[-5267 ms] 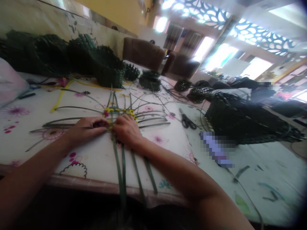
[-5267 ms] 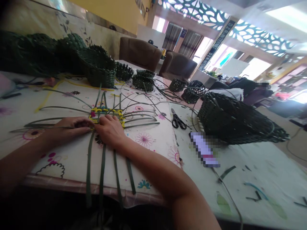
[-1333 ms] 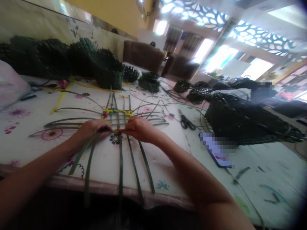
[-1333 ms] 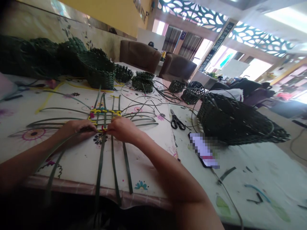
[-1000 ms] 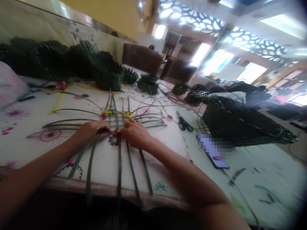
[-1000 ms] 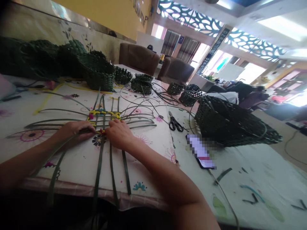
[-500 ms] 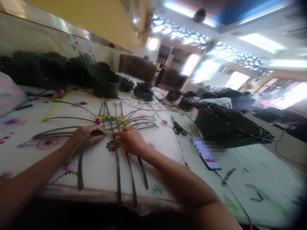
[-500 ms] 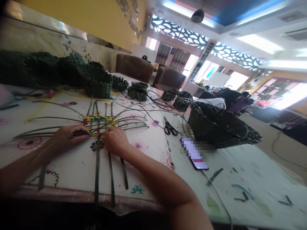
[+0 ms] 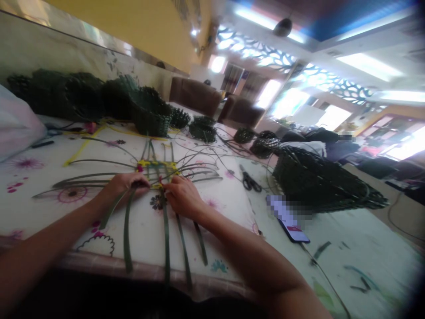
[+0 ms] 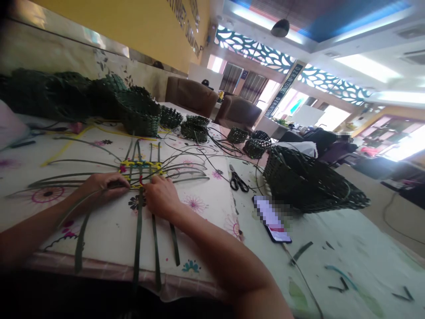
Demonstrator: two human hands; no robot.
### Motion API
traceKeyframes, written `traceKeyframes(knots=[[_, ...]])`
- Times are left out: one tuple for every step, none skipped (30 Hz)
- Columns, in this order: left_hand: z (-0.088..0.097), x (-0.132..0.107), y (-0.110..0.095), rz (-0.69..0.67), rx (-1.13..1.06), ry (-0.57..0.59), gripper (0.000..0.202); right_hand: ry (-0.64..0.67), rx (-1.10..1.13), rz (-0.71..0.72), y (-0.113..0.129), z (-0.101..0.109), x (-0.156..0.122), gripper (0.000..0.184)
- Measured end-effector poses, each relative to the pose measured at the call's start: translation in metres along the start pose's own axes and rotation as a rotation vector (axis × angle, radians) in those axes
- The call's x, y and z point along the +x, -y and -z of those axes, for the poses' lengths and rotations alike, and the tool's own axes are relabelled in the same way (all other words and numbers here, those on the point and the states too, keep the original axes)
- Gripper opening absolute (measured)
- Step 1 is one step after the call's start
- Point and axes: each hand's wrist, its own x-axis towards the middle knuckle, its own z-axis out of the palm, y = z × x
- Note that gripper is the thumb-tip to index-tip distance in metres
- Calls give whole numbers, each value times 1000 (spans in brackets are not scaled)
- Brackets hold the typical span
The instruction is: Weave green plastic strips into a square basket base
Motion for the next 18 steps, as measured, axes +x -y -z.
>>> traceKeyframes(knots=[[0, 0, -1, -2, 0, -2, 30, -2, -6, -6, 1, -1, 0, 34], [1, 1, -3, -7, -3, -2, 29, -5, -15, -10, 2, -1, -1, 33], [2, 1, -5, -13, -9, 5, 28, -8, -25, -14, 3, -2, -1, 32], [3, 1, -8, -19, -15, 15, 27, -14, -34, -15, 4, -2, -1, 30], [5, 2, -11, -21, -20, 24, 27, -18, -40, -15, 5, -2, -2, 28], [6, 2, -14, -18, -24, 26, 27, -21, -44, -13, 5, -3, -2, 27], [7, 2, -16, -11, -27, 27, 28, -21, -45, -10, 5, -3, -2, 27], [7, 1, -18, -1, -30, 27, 29, -17, -44, -7, 5, -4, -2, 27], [7, 1, -19, 9, -32, 27, 29, -14, -43, -4, 4, -5, -2, 27], [7, 1, -20, 17, -35, 27, 30, -15, -41, 0, 4, -6, -2, 27], [7, 1, -20, 21, -40, 26, 30, -23, -38, 4, 3, -7, -1, 27], [6, 0, -19, 20, -46, 25, 29, -33, -36, 8, 2, -8, 0, 28], [6, 0, -19, 17, -53, 21, 29, -42, -36, 13, 1, -9, 0, 29], [5, 0, -18, 12, -60, 14, 28, -44, -38, 19, 0, -10, 1, 30], [5, 0, -17, 7, -66, 8, 27, -39, -42, 22, 0, -11, 1, 30], [5, 0, -16, 4, -70, 9, 27, -28, -48, 23, 0, -12, 2, 31], [5, 0, -16, 2, -71, 16, 27, -16, -55, 18, 0, -12, 2, 31], [5, 0, -15, 1, -70, 21, 27, -6, -61, 13, 0, -13, 2, 31]])
